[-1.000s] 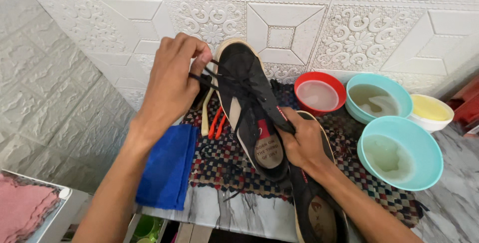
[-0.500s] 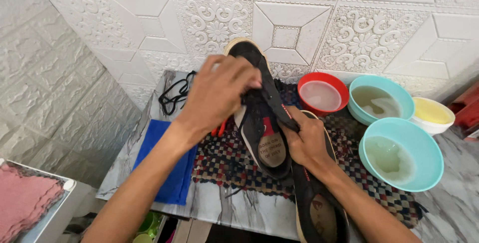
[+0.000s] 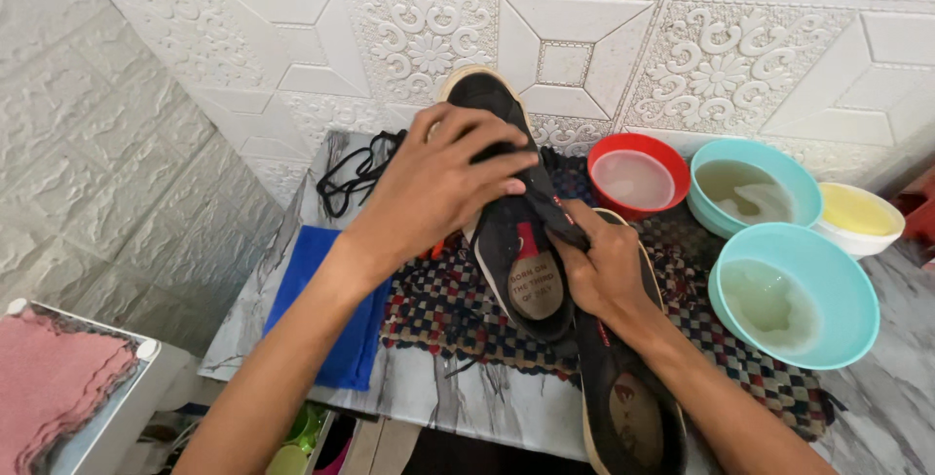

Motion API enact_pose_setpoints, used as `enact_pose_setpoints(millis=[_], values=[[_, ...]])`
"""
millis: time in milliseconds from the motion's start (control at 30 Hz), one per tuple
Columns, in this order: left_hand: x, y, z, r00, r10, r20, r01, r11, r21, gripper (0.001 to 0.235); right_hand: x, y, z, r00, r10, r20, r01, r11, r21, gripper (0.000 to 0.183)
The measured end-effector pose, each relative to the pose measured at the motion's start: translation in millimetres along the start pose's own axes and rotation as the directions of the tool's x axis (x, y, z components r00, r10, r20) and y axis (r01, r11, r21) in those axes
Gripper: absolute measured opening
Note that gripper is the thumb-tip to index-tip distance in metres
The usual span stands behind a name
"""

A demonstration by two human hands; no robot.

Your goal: The person unties the laces on a pair of black sneakers. They pull the laces out of the eyelets and set them aside on the table.

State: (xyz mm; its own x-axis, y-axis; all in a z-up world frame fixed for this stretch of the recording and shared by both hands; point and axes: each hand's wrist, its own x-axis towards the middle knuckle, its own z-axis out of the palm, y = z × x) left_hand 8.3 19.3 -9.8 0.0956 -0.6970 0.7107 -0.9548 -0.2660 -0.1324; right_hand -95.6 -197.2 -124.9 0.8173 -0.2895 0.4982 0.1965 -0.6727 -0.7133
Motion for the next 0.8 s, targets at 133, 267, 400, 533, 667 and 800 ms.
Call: enact_pose_setpoints(millis=[133,267,400,533,667,800], values=[[9,12,2,0.997,-0.018,-0.072,0.017,1.000,-0.006,0.007,2,-3,-1,1.000,0.021,-0.003,-0.021,0.999,0.032,0.020],[-4,-6,21,0.985,-0.116,-0.126,0.114,0.993,-0.018,0.009,2,-11,-3,1.000,-0.009,-0.016,0.009,1.000,-0.003,0.019],[2,4,9,0.908,-0.387,-0.159,0.310,0.878,-0.364,0.005,1,-4,-4,0.998,-0.055,-0.001,0.055,0.995,-0.078,0.025],[8,-2,13,0.852,-0.513,-0.103,0.377,0.738,-0.560,0.006,0,2,-5,0.999,-0.043,0.008,0.044,0.998,-0.046,0.025],[7,-22,-7,0.747,-0.663,-0.047,0.462,0.570,-0.680,0.009,0,1,-5,1.000,-0.023,0.002,0.023,0.999,-0.025,0.023],[-5,-43,-22,0.535,-0.833,-0.138,0.412,0.400,-0.818,0.004,0,2,-7,0.982,-0.183,0.038,0.186,0.972,-0.141,0.022]])
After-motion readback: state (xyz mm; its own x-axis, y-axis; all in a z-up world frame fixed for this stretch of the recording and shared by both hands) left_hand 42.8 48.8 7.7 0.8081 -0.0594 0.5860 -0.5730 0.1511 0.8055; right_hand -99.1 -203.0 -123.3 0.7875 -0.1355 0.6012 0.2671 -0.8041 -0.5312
